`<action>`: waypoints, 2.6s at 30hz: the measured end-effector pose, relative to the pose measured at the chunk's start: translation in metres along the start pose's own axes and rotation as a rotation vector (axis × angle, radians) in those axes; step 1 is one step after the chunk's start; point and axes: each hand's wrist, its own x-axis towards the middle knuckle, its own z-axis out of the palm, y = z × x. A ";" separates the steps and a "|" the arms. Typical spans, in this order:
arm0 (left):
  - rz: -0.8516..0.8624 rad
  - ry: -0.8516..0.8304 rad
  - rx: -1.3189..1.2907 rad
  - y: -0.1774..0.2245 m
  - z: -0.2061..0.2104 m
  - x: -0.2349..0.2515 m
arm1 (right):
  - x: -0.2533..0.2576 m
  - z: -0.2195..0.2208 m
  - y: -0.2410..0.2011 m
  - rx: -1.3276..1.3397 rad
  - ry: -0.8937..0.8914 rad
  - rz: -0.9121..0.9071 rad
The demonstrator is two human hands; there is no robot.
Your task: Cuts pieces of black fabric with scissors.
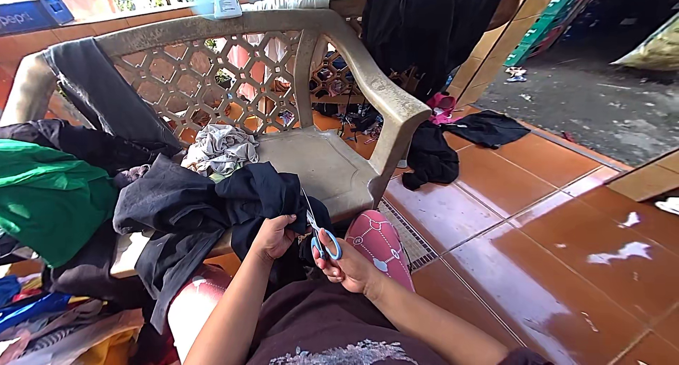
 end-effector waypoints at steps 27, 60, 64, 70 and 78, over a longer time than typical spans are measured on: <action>-0.112 0.328 0.191 0.017 0.016 0.014 | 0.000 0.001 0.017 -0.453 0.213 -0.039; 0.370 -0.056 -0.265 -0.005 0.006 0.008 | 0.013 0.020 0.012 -0.046 0.012 -0.114; 0.391 -0.055 -0.263 -0.005 0.013 0.012 | 0.013 0.022 0.010 -0.070 0.053 -0.122; 0.292 0.129 -0.258 0.001 0.016 0.011 | 0.007 0.025 0.018 -0.003 0.051 -0.067; 0.041 0.484 -0.221 0.018 0.023 0.006 | 0.007 0.015 0.028 -0.202 0.114 0.000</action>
